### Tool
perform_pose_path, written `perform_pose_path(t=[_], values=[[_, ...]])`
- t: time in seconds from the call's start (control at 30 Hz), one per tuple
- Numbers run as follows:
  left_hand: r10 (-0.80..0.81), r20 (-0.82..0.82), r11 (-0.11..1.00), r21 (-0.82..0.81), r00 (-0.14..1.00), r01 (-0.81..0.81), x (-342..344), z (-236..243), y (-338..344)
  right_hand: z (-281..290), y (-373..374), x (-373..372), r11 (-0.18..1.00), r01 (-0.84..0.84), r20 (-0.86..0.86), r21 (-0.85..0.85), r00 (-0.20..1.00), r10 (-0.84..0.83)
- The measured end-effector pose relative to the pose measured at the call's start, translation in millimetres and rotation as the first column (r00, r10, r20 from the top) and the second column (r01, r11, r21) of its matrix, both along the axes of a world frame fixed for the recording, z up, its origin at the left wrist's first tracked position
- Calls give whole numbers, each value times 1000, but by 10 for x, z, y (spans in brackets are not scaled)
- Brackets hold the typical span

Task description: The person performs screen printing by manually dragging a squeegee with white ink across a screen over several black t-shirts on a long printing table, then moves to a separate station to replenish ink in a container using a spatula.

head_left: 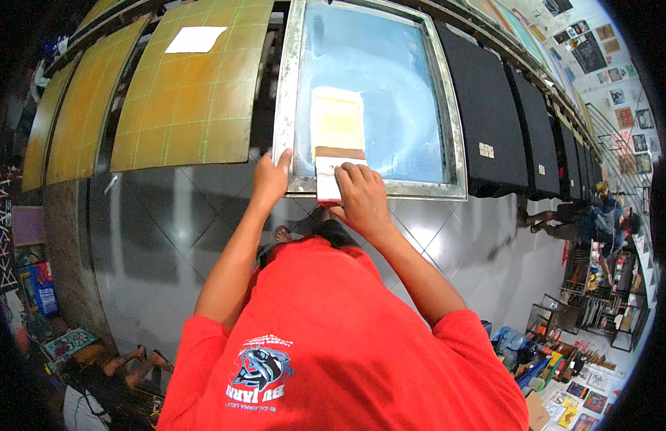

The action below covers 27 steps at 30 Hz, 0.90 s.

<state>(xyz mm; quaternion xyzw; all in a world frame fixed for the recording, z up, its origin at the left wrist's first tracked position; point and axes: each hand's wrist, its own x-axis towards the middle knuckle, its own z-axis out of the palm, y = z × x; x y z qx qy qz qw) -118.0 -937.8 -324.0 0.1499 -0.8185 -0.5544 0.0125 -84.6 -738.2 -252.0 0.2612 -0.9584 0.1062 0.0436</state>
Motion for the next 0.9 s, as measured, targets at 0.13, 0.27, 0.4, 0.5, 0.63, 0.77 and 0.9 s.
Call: perform_pose_path(t=[0.13, 0.27, 0.4, 0.5, 0.63, 0.77, 0.9], values=[[5, 56, 999, 50, 998, -8, -25, -81, -21, 97, 144, -31, 975, 55, 1, -214, 998, -56], [-3, 51, 995, 103, 999, -2, -3, -128, -30, 63, 1183, -321, 882, 399, -299, -251, 835, -463], [-5, 76, 993, 116, 997, -4, -1, -41, -13, -190, 2563, -503, 490, 852, 93, -185, 511, -854], [-24, 83, 998, 53, 996, 20, 5, 69, 10, -516, 2926, -632, 446, 849, 523, -282, 526, -671], [-17, 26, 1000, -21, 1000, 18, 34, 84, 10, -631, 2820, -758, 415, 876, 416, -245, 482, -771], [-61, 7, 993, -100, 998, 61, 34, 43, -105, -522, 2689, -583, 438, 860, 324, -263, 506, -799], [-146, -43, 987, -70, 988, 142, -16, 64, -207, -567, 2619, -160, 345, 869, 290, -355, 453, -843]])
